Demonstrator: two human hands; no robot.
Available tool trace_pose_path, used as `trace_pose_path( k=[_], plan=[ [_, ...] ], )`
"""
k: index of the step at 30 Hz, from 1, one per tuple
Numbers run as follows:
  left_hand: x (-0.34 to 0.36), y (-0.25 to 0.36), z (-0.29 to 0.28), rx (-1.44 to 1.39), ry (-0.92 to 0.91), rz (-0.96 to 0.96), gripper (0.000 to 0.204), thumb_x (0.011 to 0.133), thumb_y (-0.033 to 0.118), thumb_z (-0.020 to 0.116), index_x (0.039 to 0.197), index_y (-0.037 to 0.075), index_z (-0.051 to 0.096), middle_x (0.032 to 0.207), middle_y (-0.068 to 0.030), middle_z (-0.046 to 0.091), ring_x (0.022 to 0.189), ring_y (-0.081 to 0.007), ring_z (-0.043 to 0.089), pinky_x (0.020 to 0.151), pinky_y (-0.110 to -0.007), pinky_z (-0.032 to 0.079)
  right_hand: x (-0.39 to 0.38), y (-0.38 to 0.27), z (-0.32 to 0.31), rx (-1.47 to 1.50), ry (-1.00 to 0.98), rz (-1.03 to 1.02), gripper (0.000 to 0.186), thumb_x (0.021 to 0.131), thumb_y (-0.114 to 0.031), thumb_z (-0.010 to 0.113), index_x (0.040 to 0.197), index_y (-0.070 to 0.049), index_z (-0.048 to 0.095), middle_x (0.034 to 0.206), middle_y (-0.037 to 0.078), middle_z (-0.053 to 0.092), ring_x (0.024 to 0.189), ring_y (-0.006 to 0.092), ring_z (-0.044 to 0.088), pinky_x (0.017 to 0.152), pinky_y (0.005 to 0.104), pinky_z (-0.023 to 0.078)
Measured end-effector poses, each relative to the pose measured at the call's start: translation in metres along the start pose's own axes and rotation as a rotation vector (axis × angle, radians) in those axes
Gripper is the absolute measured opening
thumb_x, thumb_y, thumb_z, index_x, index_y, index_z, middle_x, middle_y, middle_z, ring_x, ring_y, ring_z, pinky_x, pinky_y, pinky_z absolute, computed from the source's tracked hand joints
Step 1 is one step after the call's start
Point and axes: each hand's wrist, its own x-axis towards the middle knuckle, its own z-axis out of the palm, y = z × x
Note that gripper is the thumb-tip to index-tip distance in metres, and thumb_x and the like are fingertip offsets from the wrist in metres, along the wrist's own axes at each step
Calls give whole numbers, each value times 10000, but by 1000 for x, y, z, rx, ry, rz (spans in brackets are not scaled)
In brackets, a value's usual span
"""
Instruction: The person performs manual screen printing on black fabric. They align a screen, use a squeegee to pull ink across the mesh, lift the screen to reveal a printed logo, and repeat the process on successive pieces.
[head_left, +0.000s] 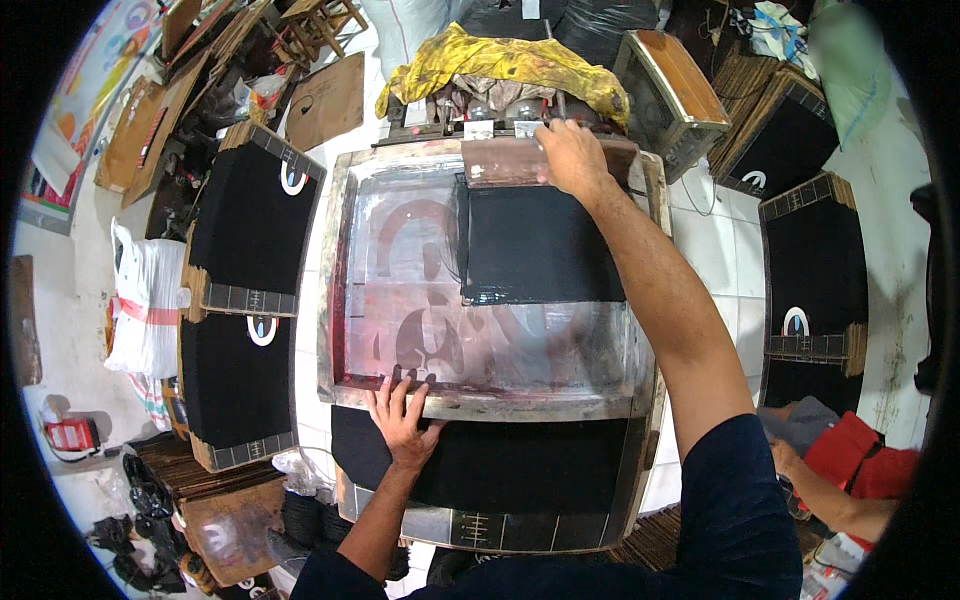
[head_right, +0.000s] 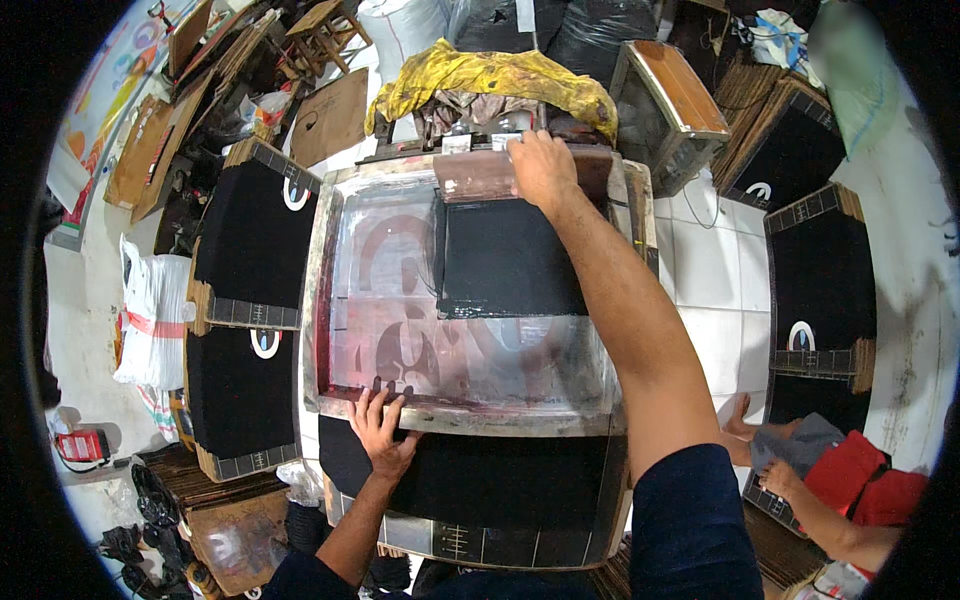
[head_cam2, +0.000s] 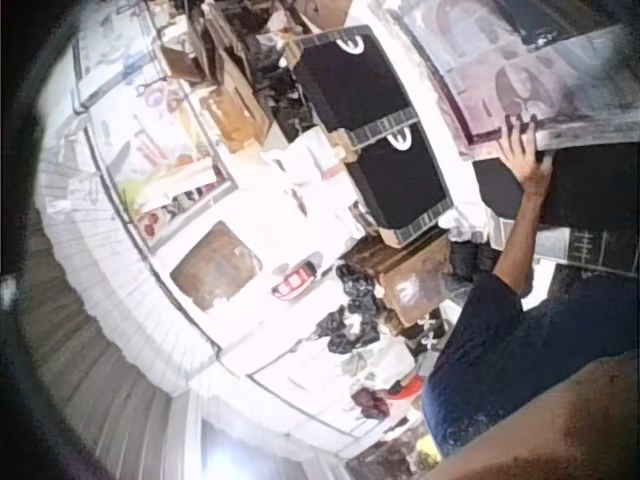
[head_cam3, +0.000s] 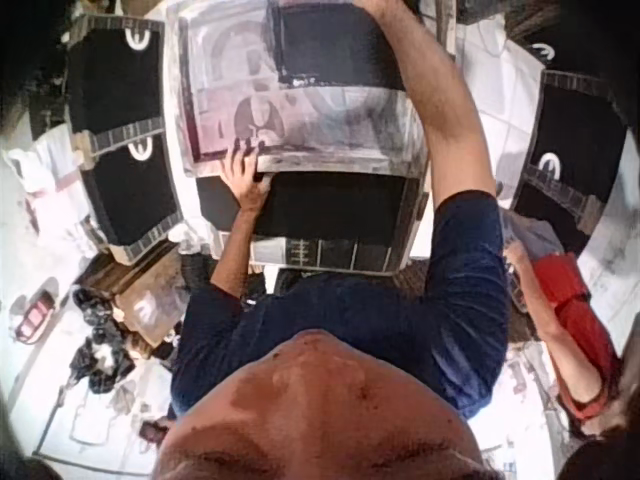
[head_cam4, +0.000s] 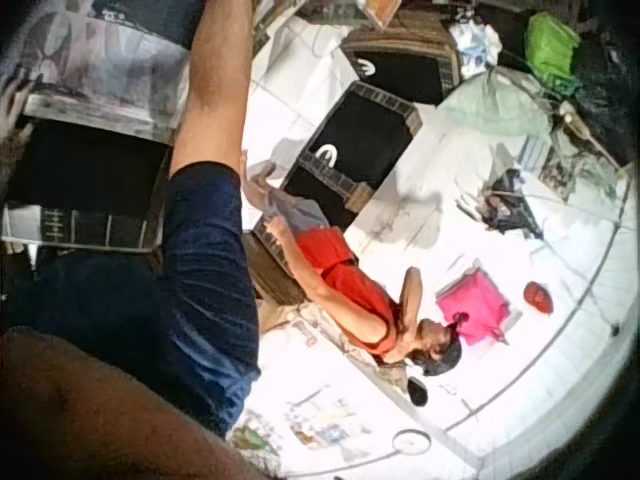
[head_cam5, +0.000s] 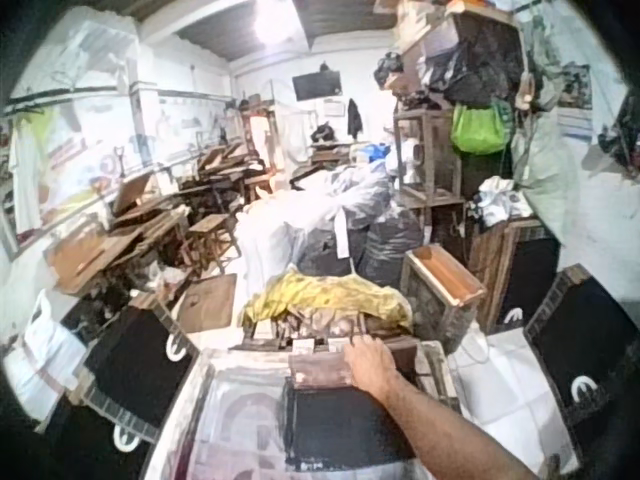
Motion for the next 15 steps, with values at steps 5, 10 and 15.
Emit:
trace_pose_path(
  k=[5,10,15],
  plan=[
    [-8,-15,19,-42,67,22,679,663,340,927,1297,200,728,1451,-89,616,1455,-392,459,1226,-686,218,-12,-3,-4,52,4,7,370,799,-188,871,1105,-89,687,1045,72,738,1067,330,678,905,521,498],
    [-13,-20,21,-20,37,24,648,692,357,903,1295,194,729,1459,-82,611,1465,-385,448,1228,-676,211,-16,-13,11,-4,215,11,321,811,-235,870,1069,-120,716,1029,70,753,1054,294,703,876,490,487],
    [-10,-19,20,-16,79,82,611,736,349,883,1293,153,725,1462,-90,604,1462,-392,445,1232,-665,204,-28,-17,21,-82,178,13,314,812,-260,866,1048,-133,703,1017,67,741,1050,288,695,881,471,492]
  ],
)
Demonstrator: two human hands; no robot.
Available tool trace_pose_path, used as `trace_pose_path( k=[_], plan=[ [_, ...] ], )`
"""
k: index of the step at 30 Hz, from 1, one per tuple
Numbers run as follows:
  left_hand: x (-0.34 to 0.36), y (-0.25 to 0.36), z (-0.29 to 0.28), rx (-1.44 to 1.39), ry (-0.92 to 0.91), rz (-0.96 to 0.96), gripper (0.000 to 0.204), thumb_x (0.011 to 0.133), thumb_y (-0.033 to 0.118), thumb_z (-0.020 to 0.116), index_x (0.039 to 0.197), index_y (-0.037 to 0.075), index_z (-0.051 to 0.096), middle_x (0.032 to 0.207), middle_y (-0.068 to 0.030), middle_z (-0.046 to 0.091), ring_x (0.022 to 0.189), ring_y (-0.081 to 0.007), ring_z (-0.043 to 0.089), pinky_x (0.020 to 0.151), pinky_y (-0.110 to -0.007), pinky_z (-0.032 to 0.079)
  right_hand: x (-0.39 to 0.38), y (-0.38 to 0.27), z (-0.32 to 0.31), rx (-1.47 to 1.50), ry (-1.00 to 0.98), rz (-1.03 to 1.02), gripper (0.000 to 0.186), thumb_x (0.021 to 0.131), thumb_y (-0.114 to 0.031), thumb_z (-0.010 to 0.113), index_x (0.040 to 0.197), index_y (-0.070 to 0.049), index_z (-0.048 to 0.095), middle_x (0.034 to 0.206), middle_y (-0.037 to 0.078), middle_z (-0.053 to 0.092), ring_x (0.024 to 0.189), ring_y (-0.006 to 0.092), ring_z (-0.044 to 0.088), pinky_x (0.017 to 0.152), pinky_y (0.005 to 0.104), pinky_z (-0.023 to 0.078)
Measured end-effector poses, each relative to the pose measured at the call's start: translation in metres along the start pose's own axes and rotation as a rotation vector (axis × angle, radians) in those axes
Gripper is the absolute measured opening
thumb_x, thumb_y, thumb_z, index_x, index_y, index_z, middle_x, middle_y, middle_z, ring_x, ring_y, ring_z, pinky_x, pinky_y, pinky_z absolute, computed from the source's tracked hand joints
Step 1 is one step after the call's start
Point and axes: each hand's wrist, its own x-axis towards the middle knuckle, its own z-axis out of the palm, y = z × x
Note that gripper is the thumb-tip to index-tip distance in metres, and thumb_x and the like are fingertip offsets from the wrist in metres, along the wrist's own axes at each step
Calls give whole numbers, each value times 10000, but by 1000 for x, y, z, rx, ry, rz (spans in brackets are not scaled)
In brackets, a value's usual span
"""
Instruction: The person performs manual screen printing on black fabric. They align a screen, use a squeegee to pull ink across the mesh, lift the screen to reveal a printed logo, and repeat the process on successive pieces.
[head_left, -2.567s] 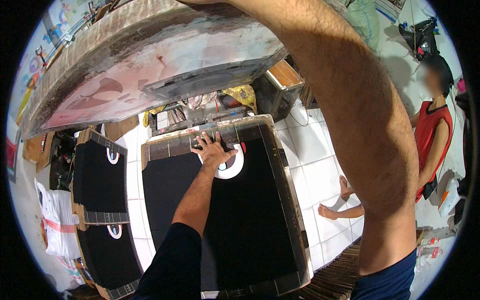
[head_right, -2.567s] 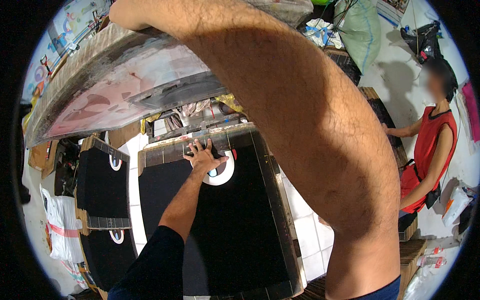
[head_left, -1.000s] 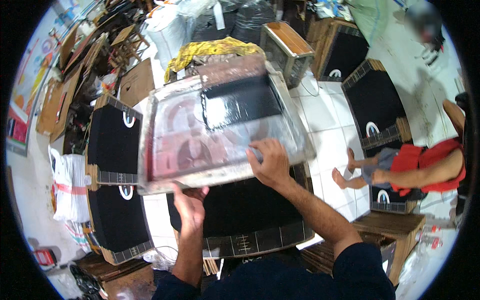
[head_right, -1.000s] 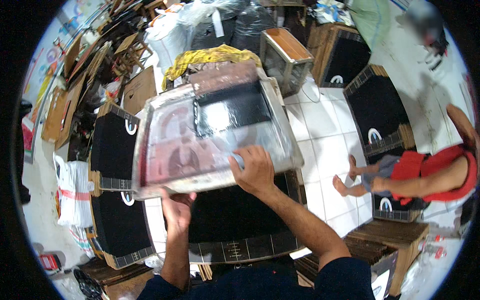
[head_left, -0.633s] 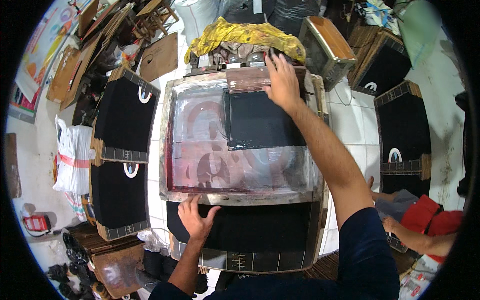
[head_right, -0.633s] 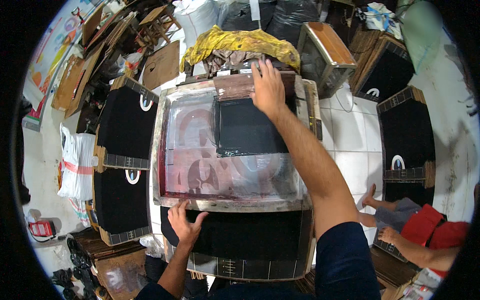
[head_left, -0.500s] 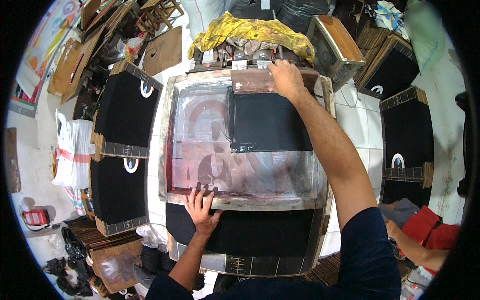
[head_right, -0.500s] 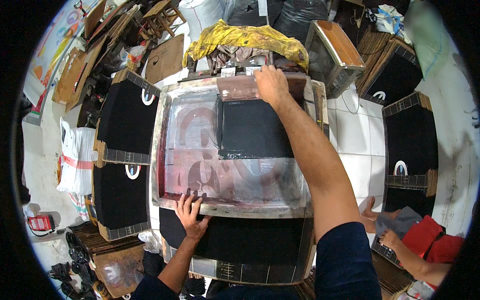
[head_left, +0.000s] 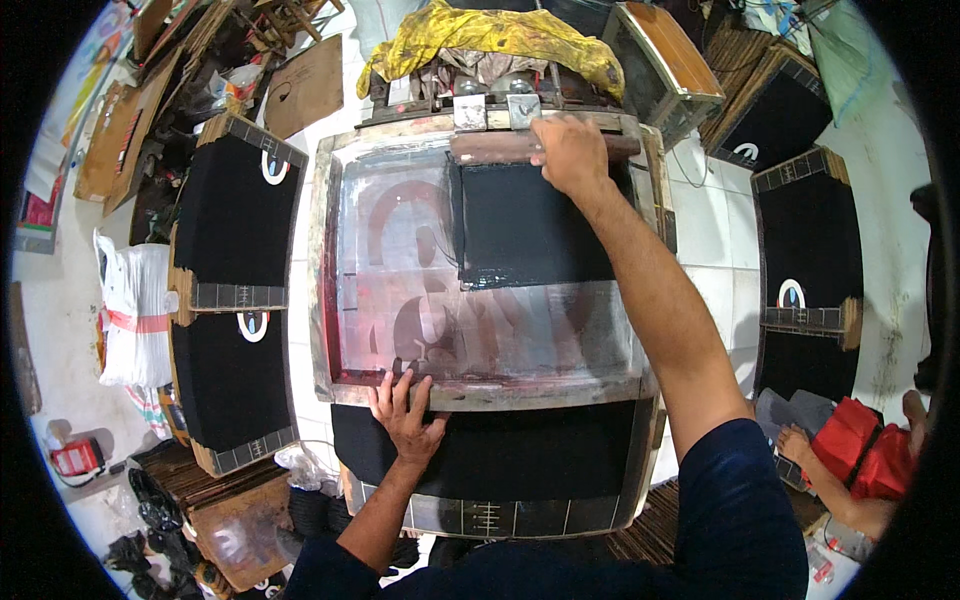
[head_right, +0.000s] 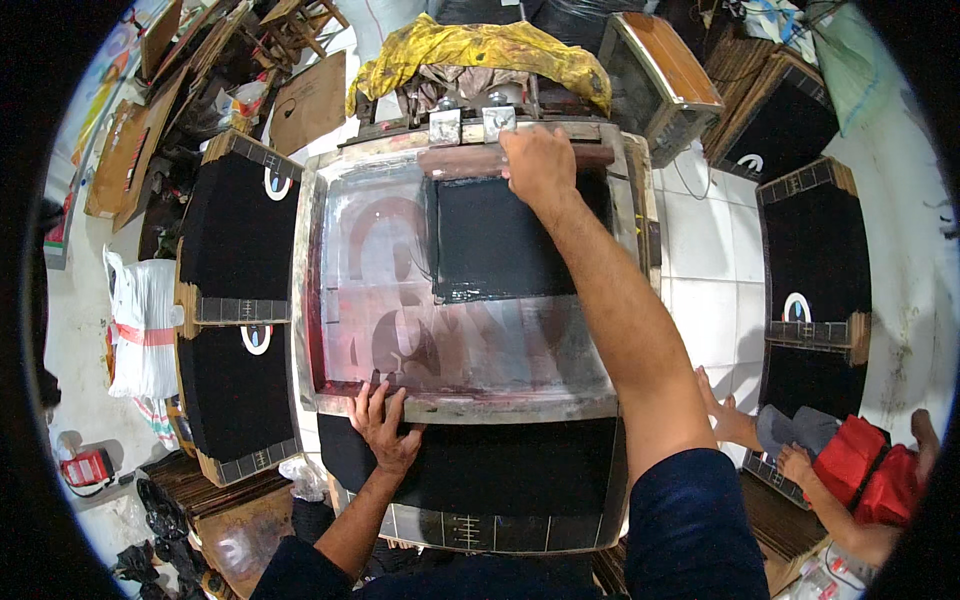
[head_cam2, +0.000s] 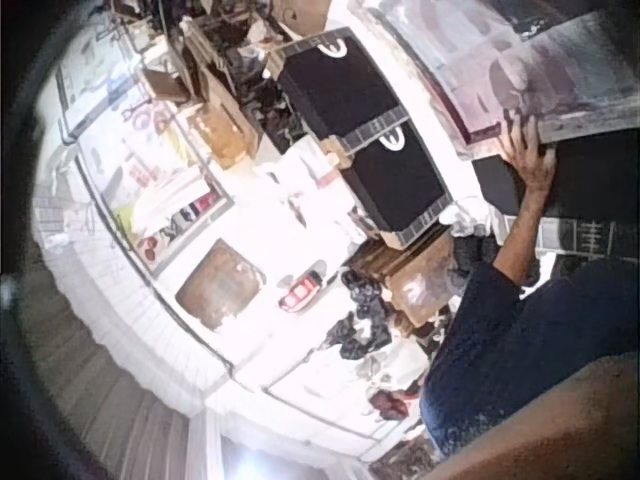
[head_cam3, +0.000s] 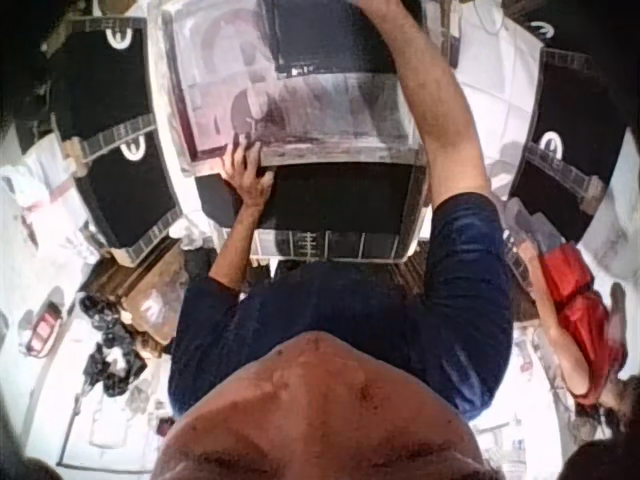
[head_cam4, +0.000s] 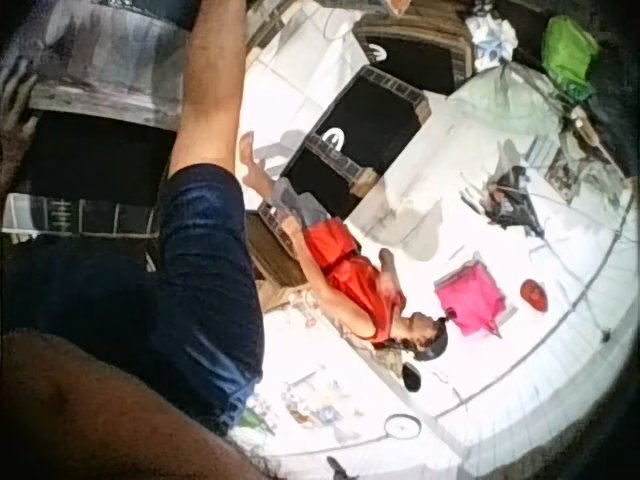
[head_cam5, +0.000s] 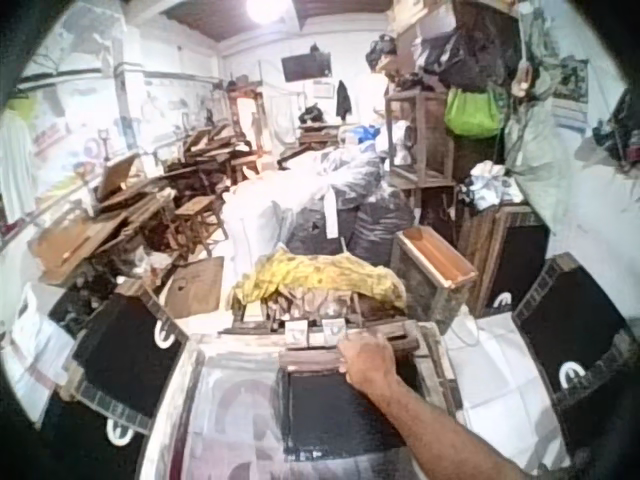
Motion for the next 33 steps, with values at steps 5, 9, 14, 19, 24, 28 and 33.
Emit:
trace_pose_path(
  k=[5,9,14,19,24,28,33],
  plan=[
    [0,1,-1,-43,27,-4,603,713,333,888,1274,171,741,1445,-80,618,1464,-364,444,1247,-635,189,-97,-45,-34,4,-39,23,355,731,-143,864,1020,-121,659,1011,60,690,1025,283,667,878,459,480],
    [2,1,-1,-41,29,-2,614,703,346,897,1272,172,745,1434,-79,627,1458,-362,450,1253,-623,176,-109,-47,-42,36,-103,9,360,725,-139,860,1027,-135,665,987,53,690,998,285,669,854,468,471],
    [2,0,-2,-39,2,-10,595,748,335,870,1294,146,733,1453,-99,621,1455,-388,453,1255,-620,153,-23,-15,-9,-21,60,41,327,761,-143,836,1045,-136,675,997,57,713,1015,281,685,843,488,473],
    [0,-1,-2,-20,-6,-5,585,737,317,870,1287,169,740,1454,-79,621,1460,-371,450,1264,-613,151,-2,0,9,-6,71,17,317,769,-167,854,1030,-137,676,1029,45,720,1070,270,691,907,478,497],
    [0,-1,-2,-12,-31,-18,593,736,312,876,1296,180,735,1465,-67,613,1473,-359,433,1266,-613,157,-70,-27,-21,17,5,14,341,755,-144,836,1064,-129,692,1014,64,710,1029,278,679,875,455,482],
    [1,0,1,-26,21,0,630,709,293,910,1305,188,736,1459,-58,616,1480,-342,427,1268,-604,164,-152,-68,-46,25,-49,66,321,788,-70,767,1096,-116,692,1024,51,680,1015,266,646,868,443,463],
    [7,5,-5,-52,59,14,622,704,293,920,1289,184,741,1409,-53,633,1440,-330,460,1256,-591,188,-176,-74,-38,55,52,40,278,804,-45,742,1065,-115,678,992,43,651,980,259,627,861,428,453]
  ],
)
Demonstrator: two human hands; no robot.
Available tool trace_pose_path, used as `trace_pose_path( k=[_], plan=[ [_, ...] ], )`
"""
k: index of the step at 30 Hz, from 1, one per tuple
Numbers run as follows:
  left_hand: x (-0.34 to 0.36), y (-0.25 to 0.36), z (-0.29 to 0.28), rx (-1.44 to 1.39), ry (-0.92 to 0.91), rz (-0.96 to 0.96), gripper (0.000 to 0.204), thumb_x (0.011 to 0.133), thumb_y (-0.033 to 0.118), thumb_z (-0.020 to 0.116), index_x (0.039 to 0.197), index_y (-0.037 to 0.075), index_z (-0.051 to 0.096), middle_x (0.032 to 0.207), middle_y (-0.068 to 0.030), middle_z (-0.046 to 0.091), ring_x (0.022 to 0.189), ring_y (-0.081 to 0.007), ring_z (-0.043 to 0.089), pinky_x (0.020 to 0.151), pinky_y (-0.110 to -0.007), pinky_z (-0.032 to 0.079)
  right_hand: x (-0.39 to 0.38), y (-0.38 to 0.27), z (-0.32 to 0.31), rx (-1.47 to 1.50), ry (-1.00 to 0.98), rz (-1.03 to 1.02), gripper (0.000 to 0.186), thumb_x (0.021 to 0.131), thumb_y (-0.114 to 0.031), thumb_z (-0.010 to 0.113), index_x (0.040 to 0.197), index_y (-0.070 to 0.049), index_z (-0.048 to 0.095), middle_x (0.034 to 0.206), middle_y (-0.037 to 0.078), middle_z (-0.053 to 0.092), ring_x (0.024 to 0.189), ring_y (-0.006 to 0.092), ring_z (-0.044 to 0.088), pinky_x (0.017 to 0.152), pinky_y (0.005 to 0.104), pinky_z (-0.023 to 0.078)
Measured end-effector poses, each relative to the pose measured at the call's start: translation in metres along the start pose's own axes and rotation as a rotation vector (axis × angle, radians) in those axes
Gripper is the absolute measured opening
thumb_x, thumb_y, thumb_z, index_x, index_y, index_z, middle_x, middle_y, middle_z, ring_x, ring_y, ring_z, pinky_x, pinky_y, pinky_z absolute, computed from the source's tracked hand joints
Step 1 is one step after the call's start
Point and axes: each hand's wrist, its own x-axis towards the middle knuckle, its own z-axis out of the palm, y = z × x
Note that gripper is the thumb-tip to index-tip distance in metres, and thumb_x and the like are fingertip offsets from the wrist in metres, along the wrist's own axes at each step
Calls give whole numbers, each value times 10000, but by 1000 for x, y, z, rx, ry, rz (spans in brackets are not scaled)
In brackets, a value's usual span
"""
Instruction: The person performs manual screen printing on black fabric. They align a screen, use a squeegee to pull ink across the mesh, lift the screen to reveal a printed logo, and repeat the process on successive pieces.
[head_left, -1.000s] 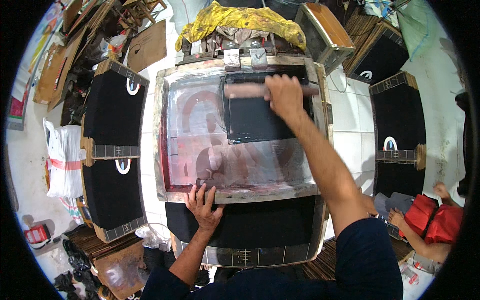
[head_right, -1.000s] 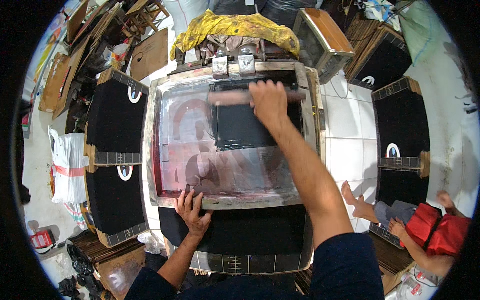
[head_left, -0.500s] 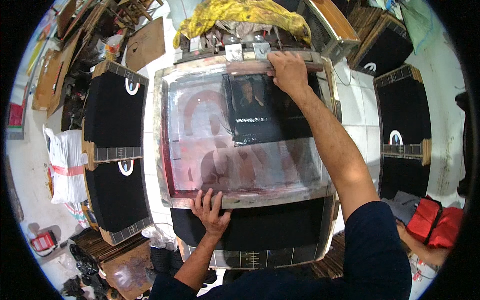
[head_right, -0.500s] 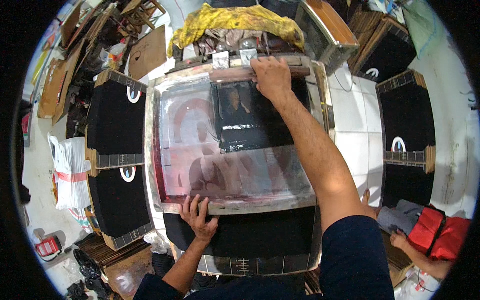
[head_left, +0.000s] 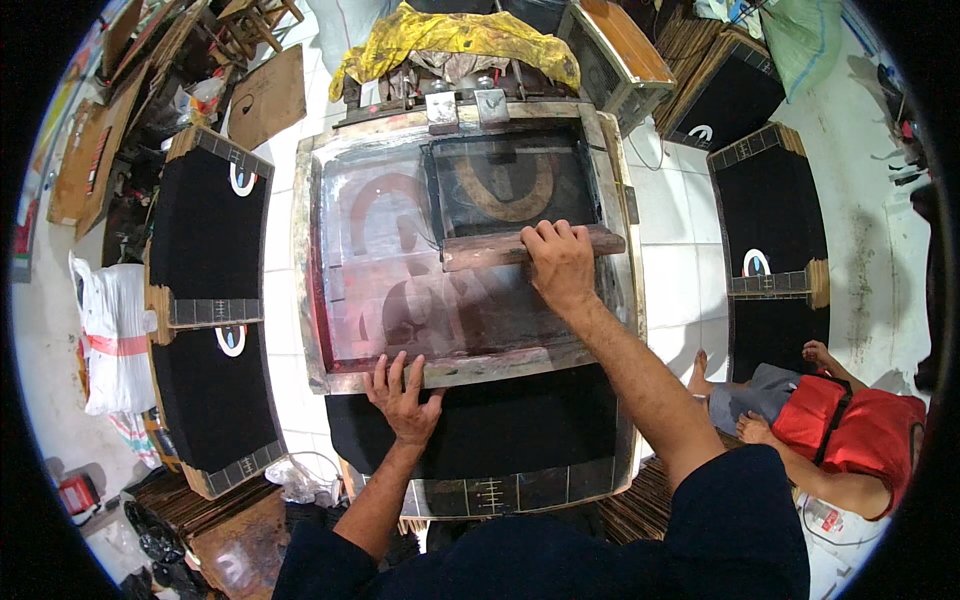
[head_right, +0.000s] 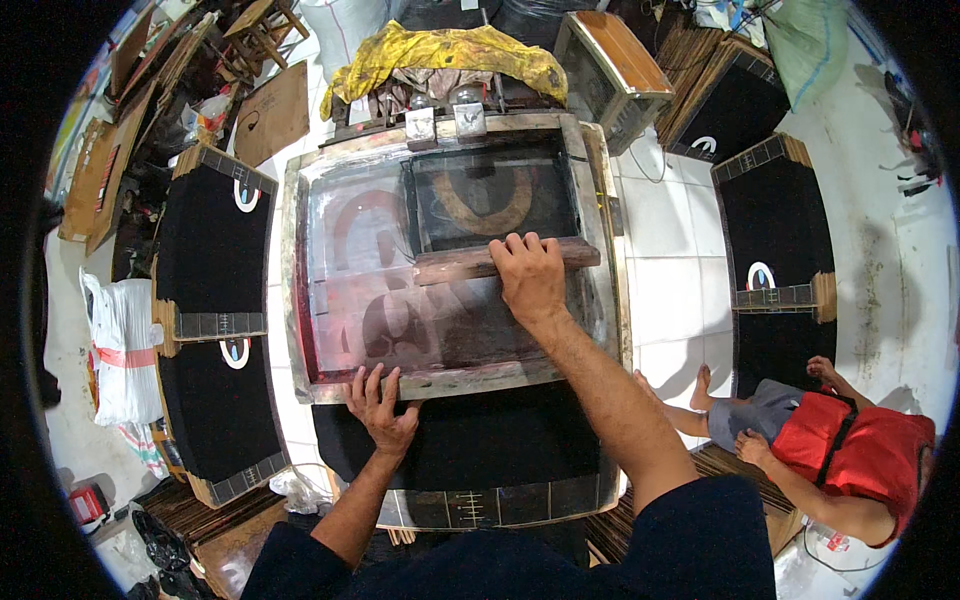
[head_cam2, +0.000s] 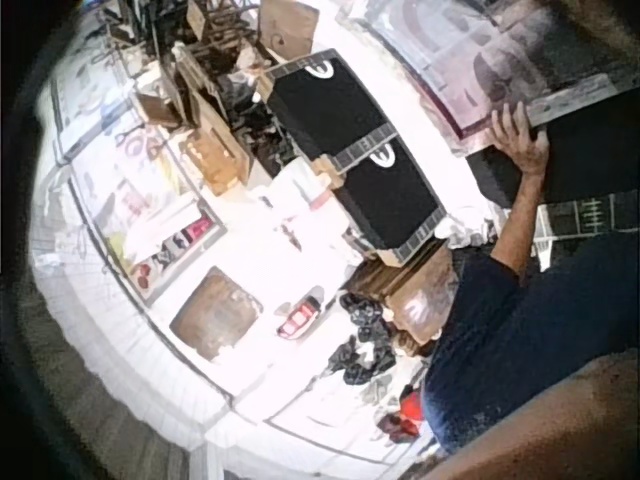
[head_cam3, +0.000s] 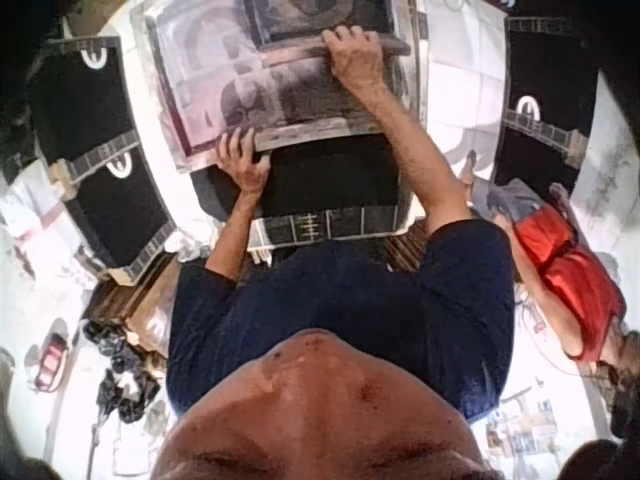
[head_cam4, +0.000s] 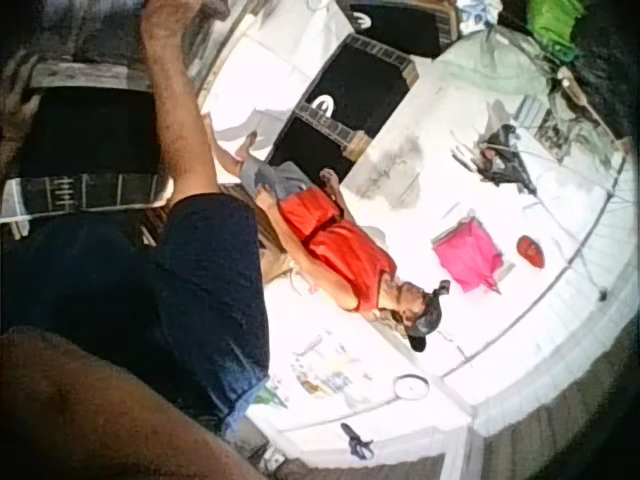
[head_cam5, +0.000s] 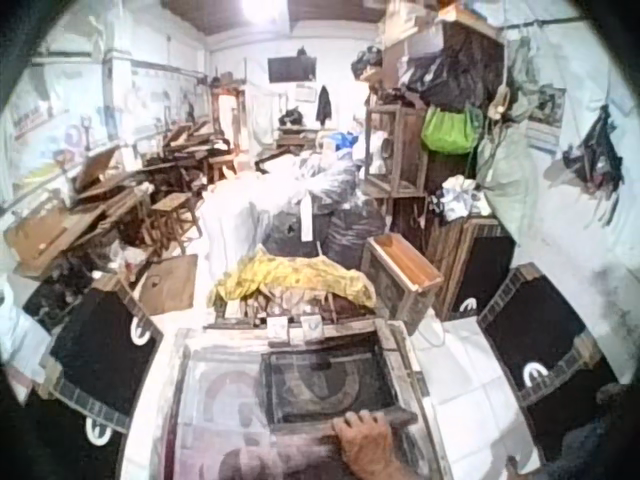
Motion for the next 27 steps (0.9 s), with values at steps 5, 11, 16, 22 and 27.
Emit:
trace_pose_path(
  k=[5,11,16,22,27],
  plan=[
    [27,-6,-26,-100,-182,33,531,690,311,896,1167,120,759,1149,-52,695,1152,-308,601,1071,-551,366,10,7,-9,24,-9,-27,301,788,-44,756,1070,-115,677,1007,37,653,991,265,622,900,437,441],
    [40,-5,-45,-110,-148,144,498,644,268,887,1106,125,765,1031,-46,643,1000,-293,574,921,-494,399,61,26,-31,97,-109,6,395,782,-97,823,1160,-118,711,1046,69,715,1049,287,652,916,463,457],
    [42,0,-44,-101,-130,121,533,615,293,949,1081,119,760,1000,-33,654,969,-268,578,901,-476,398,54,26,-31,105,-224,4,430,780,-99,836,1180,-100,680,1092,89,706,1051,329,647,903,476,459],
    [47,5,-49,-135,-150,96,494,631,281,945,1067,114,783,1050,-35,685,1001,-271,593,915,-476,398,70,41,-11,132,-196,-30,351,761,-124,841,1079,-136,692,1021,66,706,1045,308,660,919,481,459],
    [47,10,-53,-80,-202,63,509,627,279,955,1077,117,783,1070,-33,696,1022,-268,602,940,-482,411,188,91,19,89,-281,-19,450,799,-330,871,1181,-137,733,1148,119,775,1115,339,730,979,538,489]
  ],
)
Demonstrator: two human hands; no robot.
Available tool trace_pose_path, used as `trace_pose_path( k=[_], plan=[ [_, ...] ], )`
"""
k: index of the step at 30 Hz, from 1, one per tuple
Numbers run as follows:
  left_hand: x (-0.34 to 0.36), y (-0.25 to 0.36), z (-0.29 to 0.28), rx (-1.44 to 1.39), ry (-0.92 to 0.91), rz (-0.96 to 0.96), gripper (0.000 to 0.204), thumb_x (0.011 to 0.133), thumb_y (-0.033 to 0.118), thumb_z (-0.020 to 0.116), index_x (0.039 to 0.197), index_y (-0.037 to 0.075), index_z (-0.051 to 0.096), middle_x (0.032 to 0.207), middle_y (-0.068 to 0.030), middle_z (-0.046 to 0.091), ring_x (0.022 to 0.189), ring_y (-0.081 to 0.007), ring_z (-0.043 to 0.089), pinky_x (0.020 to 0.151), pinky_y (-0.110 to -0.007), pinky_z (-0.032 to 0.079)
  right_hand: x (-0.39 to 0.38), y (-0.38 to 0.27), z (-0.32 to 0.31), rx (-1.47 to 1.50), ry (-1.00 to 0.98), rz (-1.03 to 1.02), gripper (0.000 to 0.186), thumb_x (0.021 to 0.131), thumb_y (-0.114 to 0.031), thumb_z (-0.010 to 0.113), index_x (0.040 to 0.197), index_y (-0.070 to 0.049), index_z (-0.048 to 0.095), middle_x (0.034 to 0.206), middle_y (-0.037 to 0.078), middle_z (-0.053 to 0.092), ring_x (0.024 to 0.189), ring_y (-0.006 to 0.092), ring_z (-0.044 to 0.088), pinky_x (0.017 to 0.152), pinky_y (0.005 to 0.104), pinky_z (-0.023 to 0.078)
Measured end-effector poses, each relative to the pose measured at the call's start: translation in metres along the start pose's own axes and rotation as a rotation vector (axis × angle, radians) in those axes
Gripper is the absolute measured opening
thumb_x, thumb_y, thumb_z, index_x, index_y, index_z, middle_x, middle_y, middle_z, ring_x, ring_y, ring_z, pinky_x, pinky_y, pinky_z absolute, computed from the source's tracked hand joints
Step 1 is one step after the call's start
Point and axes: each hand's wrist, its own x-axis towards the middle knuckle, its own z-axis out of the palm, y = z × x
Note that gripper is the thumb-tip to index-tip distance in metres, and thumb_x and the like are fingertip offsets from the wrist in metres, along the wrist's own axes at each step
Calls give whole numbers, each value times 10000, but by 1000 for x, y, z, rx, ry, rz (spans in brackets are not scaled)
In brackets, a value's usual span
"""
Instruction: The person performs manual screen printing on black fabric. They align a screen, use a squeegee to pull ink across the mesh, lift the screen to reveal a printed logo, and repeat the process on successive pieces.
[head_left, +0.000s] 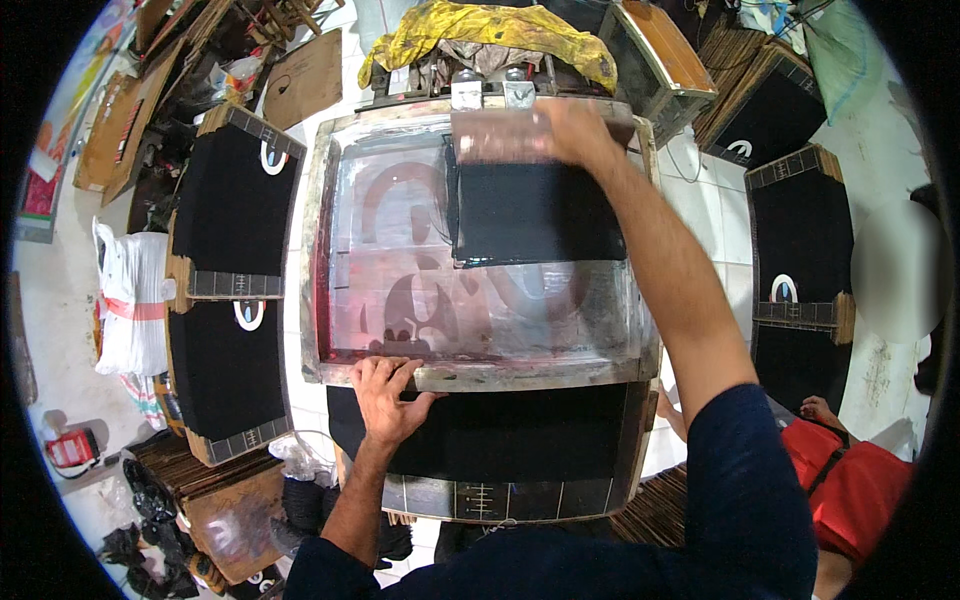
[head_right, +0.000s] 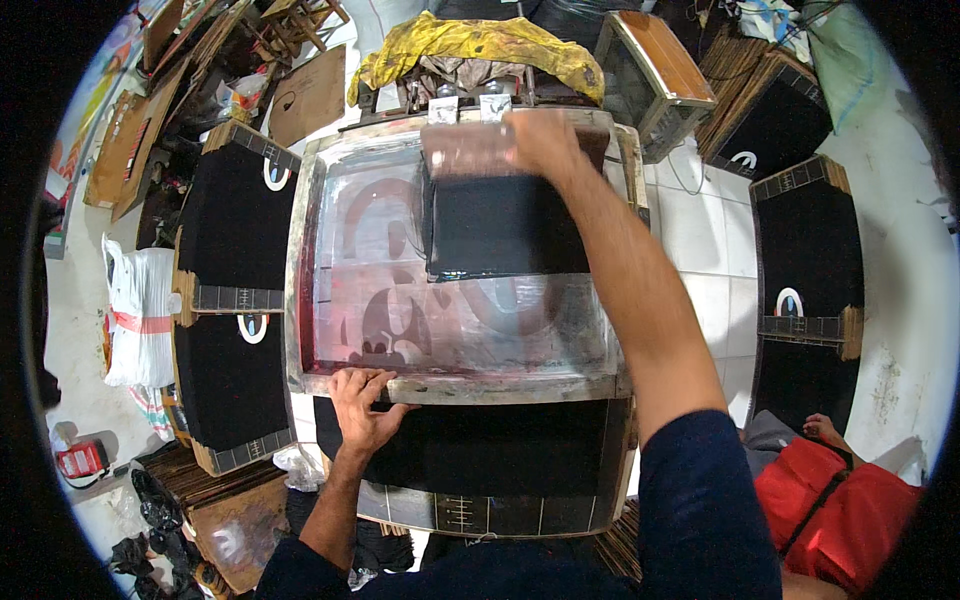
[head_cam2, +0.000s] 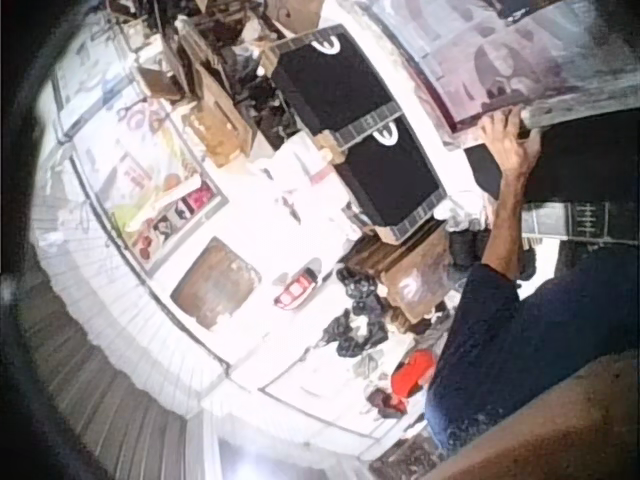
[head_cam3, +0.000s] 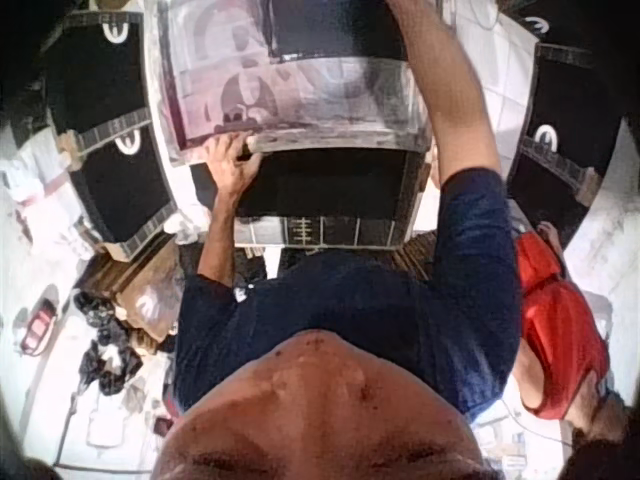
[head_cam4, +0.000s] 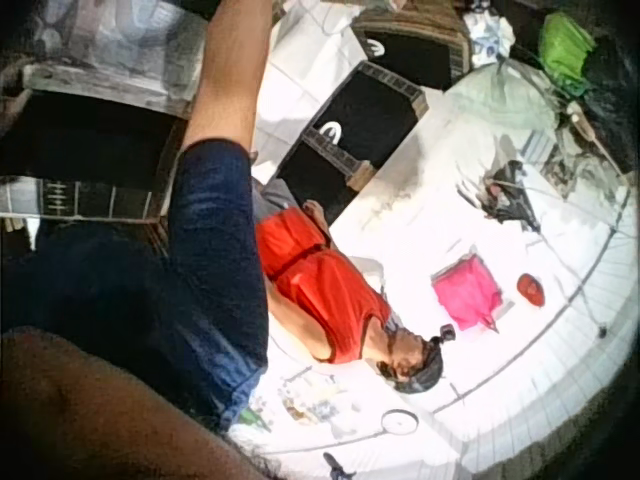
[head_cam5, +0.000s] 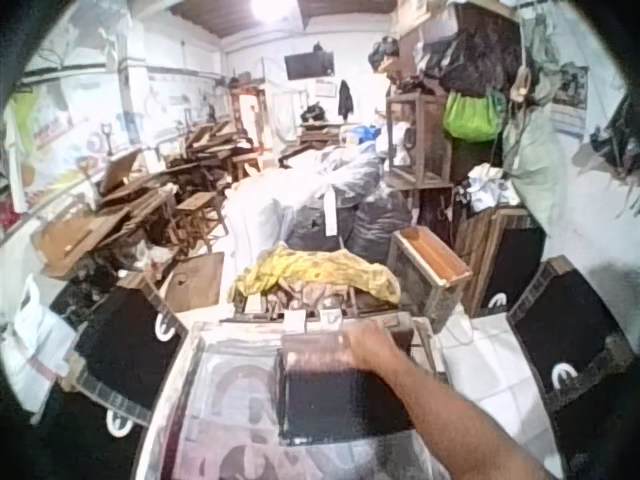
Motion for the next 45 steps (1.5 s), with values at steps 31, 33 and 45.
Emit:
trace_pose_path(
  k=[31,33,45],
  plan=[
    [-261,-241,29,42,-132,-900,381,1057,298,579,1020,-31,767,1019,-301,731,1027,-452,711,891,-515,568,-150,-179,-271,60,662,492,550,995,-641,538,1058,-160,798,1059,124,782,1057,349,733,937,514,540],
    [-365,-241,90,-160,-361,-936,298,995,293,628,985,35,778,973,-235,751,957,-423,728,829,-528,575,-133,-174,-289,42,590,550,598,982,-696,504,1154,-205,799,1144,123,793,1120,348,729,1002,510,523],
    [-445,-135,129,-80,216,-1098,259,1016,284,621,1141,103,757,1000,-174,740,913,-426,695,794,-561,532,-94,-140,-318,8,528,447,628,1021,-657,495,1149,-118,790,945,91,780,991,280,735,893,426,509]
  ],
)
